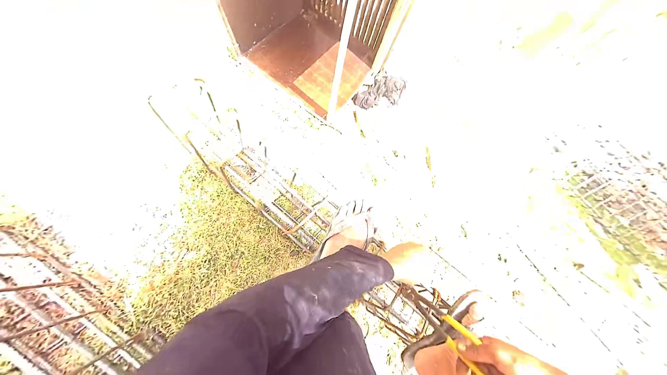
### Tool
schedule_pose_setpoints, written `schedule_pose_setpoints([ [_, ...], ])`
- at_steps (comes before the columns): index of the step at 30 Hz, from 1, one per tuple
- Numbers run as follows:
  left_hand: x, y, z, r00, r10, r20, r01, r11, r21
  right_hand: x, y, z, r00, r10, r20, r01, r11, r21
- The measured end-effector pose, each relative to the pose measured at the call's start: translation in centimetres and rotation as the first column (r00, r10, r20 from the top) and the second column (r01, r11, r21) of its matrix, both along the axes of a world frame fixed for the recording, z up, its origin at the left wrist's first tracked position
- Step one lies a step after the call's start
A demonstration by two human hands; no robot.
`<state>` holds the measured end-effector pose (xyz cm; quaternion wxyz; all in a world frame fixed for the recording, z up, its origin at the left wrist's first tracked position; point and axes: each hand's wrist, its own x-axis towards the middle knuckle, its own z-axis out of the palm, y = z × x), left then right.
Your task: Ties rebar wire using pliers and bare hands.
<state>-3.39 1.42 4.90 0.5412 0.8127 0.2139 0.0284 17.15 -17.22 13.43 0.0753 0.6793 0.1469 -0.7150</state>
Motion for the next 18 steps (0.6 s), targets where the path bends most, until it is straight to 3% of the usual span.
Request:
schedule_pose_setpoints([
  [5,2.7,-1.6,2.0,0.964,-0.239,0.119,0.227,0.968,0.107,0.3,4.3,2.0,0.986,0.118,0.117,-0.11,0.991,-0.073],
  [8,4.0,-3.7,1.2,0.924,-0.369,0.1,0.353,0.924,0.148,0.5,6.5,3.2,0.974,0.156,0.163,-0.152,0.988,-0.04],
  [12,3.9,-6.1,0.9,0.958,-0.286,-0.033,0.279,0.893,0.353,-0.7,7.6,4.1,0.992,0.062,0.109,-0.068,0.996,0.057],
  [14,3.7,-6.6,1.1,0.964,-0.261,-0.055,0.262,0.888,0.377,-1.4,7.3,4.3,0.979,0.115,0.169,-0.135,0.984,0.112],
  [15,3.8,-6.6,1.5,0.962,-0.266,-0.063,0.271,0.895,0.353,-1.6,7.2,4.5,0.942,0.214,0.257,-0.26,0.951,0.164],
  [16,3.9,-6.6,1.7,0.963,-0.26,-0.069,0.269,0.909,0.318,-1.9,7.2,4.8,0.841,0.361,0.403,-0.467,0.861,0.203],
  [18,4.5,-6.3,2.3,0.97,-0.217,-0.105,0.237,0.942,0.238,-3.4,6.7,5.7,0.4,0.597,0.695,-0.853,0.519,0.045],
])
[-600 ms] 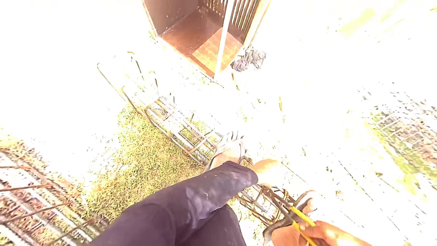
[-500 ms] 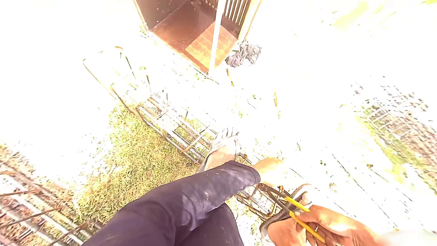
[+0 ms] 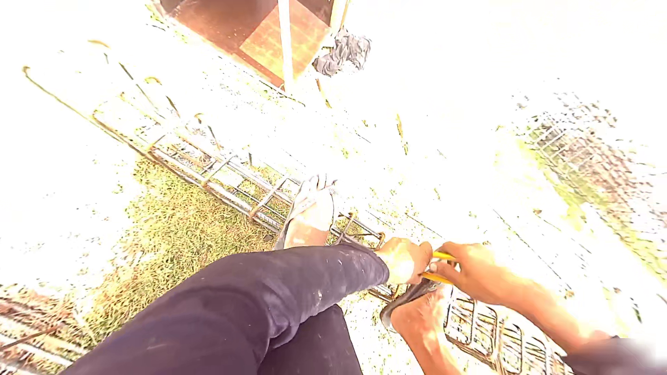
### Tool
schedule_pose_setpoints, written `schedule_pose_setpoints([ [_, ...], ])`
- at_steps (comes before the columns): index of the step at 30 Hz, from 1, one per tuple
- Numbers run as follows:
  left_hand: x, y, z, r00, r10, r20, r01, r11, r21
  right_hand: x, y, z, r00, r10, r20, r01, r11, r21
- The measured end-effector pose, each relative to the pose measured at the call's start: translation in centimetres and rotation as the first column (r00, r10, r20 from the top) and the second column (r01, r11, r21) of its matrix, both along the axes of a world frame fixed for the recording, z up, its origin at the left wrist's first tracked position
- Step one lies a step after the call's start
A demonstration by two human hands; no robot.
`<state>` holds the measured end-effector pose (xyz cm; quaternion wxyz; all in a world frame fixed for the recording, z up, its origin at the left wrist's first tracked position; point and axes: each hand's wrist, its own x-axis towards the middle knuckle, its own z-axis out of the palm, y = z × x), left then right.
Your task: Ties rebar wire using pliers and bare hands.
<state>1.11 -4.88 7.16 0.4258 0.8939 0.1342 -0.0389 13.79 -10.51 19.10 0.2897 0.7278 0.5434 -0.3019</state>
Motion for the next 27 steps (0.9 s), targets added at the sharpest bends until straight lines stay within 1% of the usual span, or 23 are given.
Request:
schedule_pose_setpoints([
  [1,0.4,0.3,0.0,1.0,0.023,-0.008,-0.023,1.0,-0.02,-1.2,-0.6,0.2,0.974,0.169,0.151,-0.17,0.985,-0.006],
  [2,0.5,0.4,-0.1,1.0,0.029,-0.003,-0.029,0.999,-0.021,-2.3,-1.6,-0.2,0.921,0.288,0.264,-0.296,0.955,-0.007],
  [3,0.5,0.5,-0.3,1.0,0.014,0.007,-0.014,1.0,-0.007,-2.9,-3.0,-1.3,0.86,0.369,0.353,-0.41,0.911,0.047],
  [4,0.5,0.5,-0.5,1.0,-0.009,0.021,0.008,1.0,0.023,-2.8,-4.6,-2.9,0.788,0.427,0.443,-0.536,0.831,0.152],
  [5,0.5,0.3,-0.6,0.999,-0.034,0.033,0.032,0.998,0.056,-2.1,-5.8,-4.6,0.698,0.463,0.546,-0.662,0.707,0.247],
  [6,0.6,0.2,-0.6,0.998,-0.055,0.035,0.052,0.995,0.09,-1.2,-6.2,-5.8,0.63,0.473,0.616,-0.743,0.599,0.3],
  [7,0.8,0.2,-0.6,0.998,-0.061,0.025,0.058,0.993,0.104,-0.3,-5.9,-6.5,0.601,0.48,0.639,-0.777,0.54,0.324],
  [8,0.8,0.3,-0.6,0.998,-0.057,0.009,0.056,0.994,0.098,0.0,-5.4,-6.8,0.613,0.477,0.629,-0.766,0.554,0.326],
  [9,0.8,0.4,-0.6,0.999,-0.05,-0.004,0.05,0.995,0.082,-0.2,-4.9,-6.6,0.659,0.461,0.594,-0.709,0.644,0.287],
  [11,0.9,0.9,-0.9,0.998,-0.064,-0.009,0.064,0.997,0.048,-1.9,-3.3,-5.2,0.767,0.383,0.515,-0.479,0.876,0.062],
  [12,0.8,1.3,-1.1,0.997,-0.078,0.005,0.078,0.997,0.024,-3.0,-2.2,-4.3,0.806,0.341,0.485,-0.345,0.935,-0.083],
  [13,0.6,1.9,-1.3,0.996,-0.093,0.018,0.093,0.996,-0.017,-3.9,-1.2,-3.5,0.831,0.314,0.46,-0.247,0.948,-0.202],
  [14,0.2,2.7,-1.1,0.995,-0.099,0.023,0.101,0.99,-0.095,-4.5,-0.3,-2.8,0.85,0.299,0.433,-0.181,0.939,-0.293],
  [15,-0.5,3.6,-0.9,0.996,-0.081,0.038,0.087,0.978,-0.192,-4.8,0.3,-2.2,0.881,0.262,0.395,-0.122,0.931,-0.344],
  [17,-1.9,5.4,-0.4,0.999,0.01,0.032,0.0,0.945,-0.327,-4.4,1.2,-1.9,0.939,0.162,0.303,-0.023,0.911,-0.413],
  [19,-2.9,6.2,-0.4,0.996,0.084,0.01,-0.075,0.933,-0.351,-2.8,1.5,-2.4,0.981,0.054,0.187,0.038,0.889,-0.457],
  [20,-3.1,6.1,-0.5,0.997,0.08,0.011,-0.072,0.941,-0.33,-1.8,1.3,-2.7,0.99,-0.055,0.132,0.112,0.874,-0.472],
  [21,-3.2,5.8,-0.6,0.998,0.05,0.024,-0.041,0.954,-0.297,-0.6,0.9,-3.0,0.971,-0.231,0.067,0.234,0.839,-0.491],
  [22,-3.1,5.2,-0.7,0.999,0.006,0.042,0.005,0.967,-0.254,0.4,0.4,-3.3,0.909,-0.416,0.001,0.356,0.777,-0.52],
  [23,-2.8,4.7,-0.8,0.998,-0.05,0.046,0.059,0.974,-0.22,1.2,-0.2,-3.6,0.828,-0.559,-0.055,0.444,0.712,-0.544],
  [24,-2.6,4.3,-1.0,0.994,-0.096,0.056,0.106,0.974,-0.2,1.9,-0.9,-4.0,0.753,-0.65,-0.099,0.492,0.657,-0.571],
  [25,-2.5,4.0,-1.1,0.989,-0.138,0.057,0.147,0.969,-0.199,2.1,-1.3,-4.2,0.703,-0.7,-0.127,0.516,0.624,-0.587],
  [27,-2.0,3.3,-1.8,0.979,-0.188,0.075,0.2,0.959,-0.199,1.9,-1.3,-3.9,0.68,-0.724,-0.117,0.54,0.602,-0.588],
])
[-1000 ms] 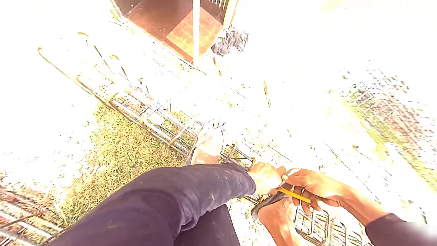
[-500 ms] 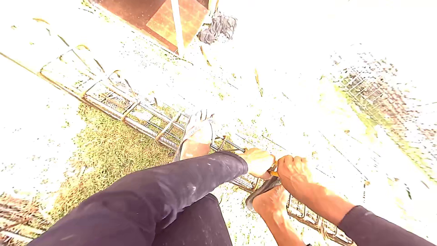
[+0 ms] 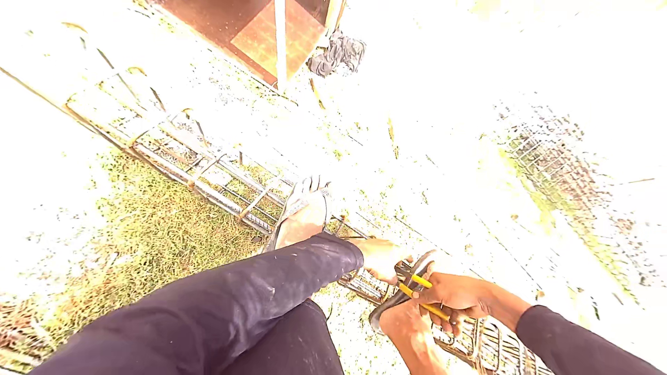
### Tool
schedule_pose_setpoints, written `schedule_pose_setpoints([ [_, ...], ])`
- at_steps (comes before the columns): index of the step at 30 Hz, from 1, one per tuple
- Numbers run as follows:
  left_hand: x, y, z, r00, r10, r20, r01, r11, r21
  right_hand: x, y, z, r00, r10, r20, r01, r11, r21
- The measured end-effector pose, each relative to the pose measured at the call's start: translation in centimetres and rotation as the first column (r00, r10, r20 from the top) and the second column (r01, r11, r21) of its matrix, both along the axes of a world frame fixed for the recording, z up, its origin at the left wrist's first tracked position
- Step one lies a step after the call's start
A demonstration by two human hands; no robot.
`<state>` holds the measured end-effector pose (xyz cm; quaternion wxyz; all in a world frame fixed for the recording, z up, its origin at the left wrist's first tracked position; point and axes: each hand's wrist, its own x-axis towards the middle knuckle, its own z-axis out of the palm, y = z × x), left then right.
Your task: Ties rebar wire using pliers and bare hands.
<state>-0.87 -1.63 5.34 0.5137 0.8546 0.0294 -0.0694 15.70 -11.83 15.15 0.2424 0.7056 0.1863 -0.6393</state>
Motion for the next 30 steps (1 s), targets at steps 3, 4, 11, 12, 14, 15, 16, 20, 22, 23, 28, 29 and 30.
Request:
schedule_pose_setpoints([
  [3,0.9,-1.8,-1.3,1.0,0.0,-0.008,0.0,1.0,0.031,-1.5,1.7,1.1,0.997,0.046,0.054,-0.047,0.999,0.008],
  [4,1.1,-2.4,-1.1,0.999,0.023,-0.042,-0.021,0.998,0.054,-1.9,2.3,1.4,0.997,0.064,0.049,-0.065,0.998,0.022],
  [11,2.1,-3.8,-0.1,0.975,0.205,-0.091,-0.183,0.961,0.208,-1.7,3.3,2.1,0.927,0.337,0.166,-0.365,0.911,0.193],
  [12,2.5,-3.6,-0.1,0.975,0.202,-0.091,-0.182,0.965,0.189,-2.0,3.3,2.5,0.799,0.527,0.29,-0.589,0.783,0.199],
  [14,3.3,-3.2,-0.7,0.975,0.208,-0.084,-0.196,0.972,0.127,-3.0,2.3,2.9,0.477,0.741,0.473,-0.867,0.486,0.114],
  [15,3.6,-3.1,-1.0,0.974,0.213,-0.079,-0.203,0.972,0.119,-3.2,1.0,2.7,0.323,0.772,0.547,-0.939,0.334,0.083],
  [16,3.8,-2.9,-1.2,0.975,0.209,-0.078,-0.199,0.972,0.124,-2.9,-0.7,1.9,0.174,0.738,0.652,-0.983,0.164,0.077],
  [20,4.3,-3.0,-1.7,0.993,0.109,-0.046,-0.099,0.978,0.185,-1.6,-4.9,-2.4,-0.058,0.408,0.911,-0.989,-0.145,0.002],
  [22,4.0,-3.1,-2.0,0.999,0.03,-0.033,-0.024,0.982,0.188,-4.3,-4.4,-1.2,0.102,0.613,0.783,-0.98,0.195,-0.025],
  [23,3.6,-3.3,-2.1,1.0,-0.003,-0.027,0.008,0.985,0.174,-6.0,-3.4,0.0,0.238,0.719,0.653,-0.922,0.378,-0.08],
  [28,2.0,-4.0,-2.0,0.995,-0.093,0.039,0.087,0.986,0.141,-4.6,-0.9,1.6,0.78,0.558,0.283,-0.591,0.806,0.037],
  [29,2.0,-4.2,-1.7,0.996,-0.077,0.043,0.07,0.986,0.148,-3.1,-1.4,0.9,0.884,0.416,0.212,-0.442,0.892,0.092],
  [30,2.1,-4.5,-1.6,0.997,-0.053,0.06,0.042,0.985,0.17,-1.8,-2.1,0.3,0.971,0.207,0.117,-0.222,0.966,0.135],
])
